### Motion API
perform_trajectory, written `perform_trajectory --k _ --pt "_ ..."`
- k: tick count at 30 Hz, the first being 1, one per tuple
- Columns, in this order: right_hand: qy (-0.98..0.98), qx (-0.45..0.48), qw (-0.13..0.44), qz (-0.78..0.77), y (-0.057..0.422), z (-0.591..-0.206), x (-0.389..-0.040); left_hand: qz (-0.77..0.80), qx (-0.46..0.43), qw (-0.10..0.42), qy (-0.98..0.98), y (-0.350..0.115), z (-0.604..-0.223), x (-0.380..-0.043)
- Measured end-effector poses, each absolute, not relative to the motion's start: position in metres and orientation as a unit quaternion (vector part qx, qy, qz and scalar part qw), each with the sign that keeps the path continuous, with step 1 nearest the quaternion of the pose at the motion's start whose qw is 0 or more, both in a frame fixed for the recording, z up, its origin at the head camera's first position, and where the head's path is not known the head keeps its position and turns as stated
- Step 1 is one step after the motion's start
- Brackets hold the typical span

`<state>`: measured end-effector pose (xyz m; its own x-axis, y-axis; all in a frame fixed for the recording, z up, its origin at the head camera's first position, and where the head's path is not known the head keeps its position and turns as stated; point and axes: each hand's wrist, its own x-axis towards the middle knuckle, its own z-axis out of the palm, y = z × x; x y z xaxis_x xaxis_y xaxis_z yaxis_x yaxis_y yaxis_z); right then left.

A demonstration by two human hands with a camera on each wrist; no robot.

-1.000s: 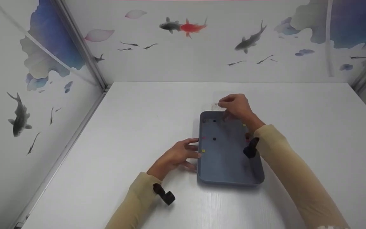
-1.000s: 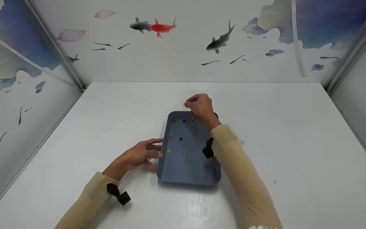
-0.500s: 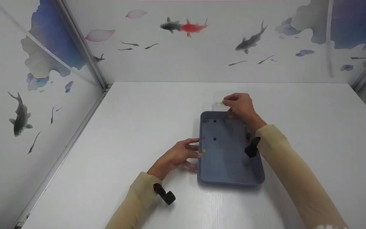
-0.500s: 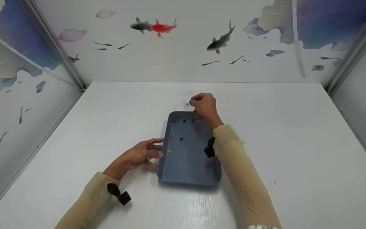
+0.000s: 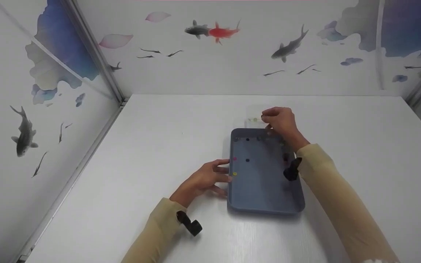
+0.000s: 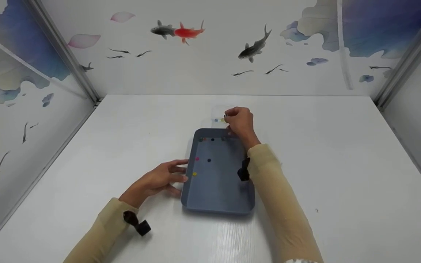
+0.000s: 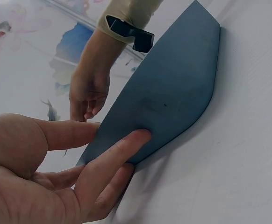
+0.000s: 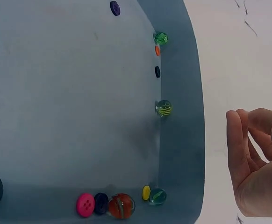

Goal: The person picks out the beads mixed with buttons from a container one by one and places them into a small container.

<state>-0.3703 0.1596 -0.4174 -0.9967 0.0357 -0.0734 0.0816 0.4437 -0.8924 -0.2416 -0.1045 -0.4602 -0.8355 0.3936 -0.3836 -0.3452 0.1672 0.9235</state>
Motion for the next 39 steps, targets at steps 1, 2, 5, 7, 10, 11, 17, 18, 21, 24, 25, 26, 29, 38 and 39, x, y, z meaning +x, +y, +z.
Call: perform_trajectory --k 1,2,5,7,10,11,17,18,21,24,25,26,29,38,39 --pt "0.85 0.033 0.021 -0.525 0.16 -0.418 -0.37 0.645 0.016 0.287 0.708 -0.104 -0.461 -0.242" --pt "0.851 0.031 0.02 -0.523 0.16 -0.418 -0.37 0.645 0.018 0.286 0.708 -0.105 -0.461 -0.241" --pt "0.851 0.023 0.018 -0.524 0.161 -0.419 -0.368 0.647 0.02 0.288 0.705 -0.105 -0.462 -0.241" --pt "0.851 0.019 0.017 -0.525 0.162 -0.419 -0.367 0.649 0.021 0.291 0.703 -0.105 -0.462 -0.241" --pt "0.849 0.015 0.016 -0.529 0.162 -0.418 -0.365 0.65 0.019 0.293 0.701 -0.105 -0.462 -0.24" --pt "0.849 0.015 0.016 -0.528 0.162 -0.418 -0.365 0.651 0.018 0.293 0.7 -0.105 -0.461 -0.24" --pt "0.847 0.019 0.008 -0.53 0.163 -0.419 -0.365 0.65 0.02 0.292 0.702 -0.105 -0.461 -0.24" --pt "0.847 0.017 0.006 -0.532 0.164 -0.419 -0.364 0.649 0.02 0.291 0.703 -0.105 -0.461 -0.24" --pt "0.844 0.012 0.004 -0.536 0.163 -0.42 -0.364 0.647 0.019 0.289 0.706 -0.105 -0.461 -0.24" --pt "0.844 0.012 0.004 -0.536 0.161 -0.421 -0.363 0.646 0.019 0.288 0.707 -0.105 -0.461 -0.24" --pt "0.843 0.016 0.003 -0.538 0.16 -0.421 -0.363 0.645 0.019 0.287 0.708 -0.105 -0.461 -0.24" --pt "0.843 0.017 0.003 -0.538 0.16 -0.421 -0.363 0.645 0.018 0.288 0.707 -0.105 -0.46 -0.24" --pt "0.843 0.019 -0.001 -0.538 0.157 -0.424 -0.361 0.645 0.019 0.287 0.708 -0.105 -0.46 -0.24" --pt "0.83 0.005 -0.019 -0.557 0.152 -0.433 -0.358 0.647 0.019 0.29 0.705 -0.105 -0.46 -0.24" --pt "0.829 0.005 -0.023 -0.559 0.151 -0.434 -0.357 0.647 0.018 0.29 0.705 -0.105 -0.46 -0.24"
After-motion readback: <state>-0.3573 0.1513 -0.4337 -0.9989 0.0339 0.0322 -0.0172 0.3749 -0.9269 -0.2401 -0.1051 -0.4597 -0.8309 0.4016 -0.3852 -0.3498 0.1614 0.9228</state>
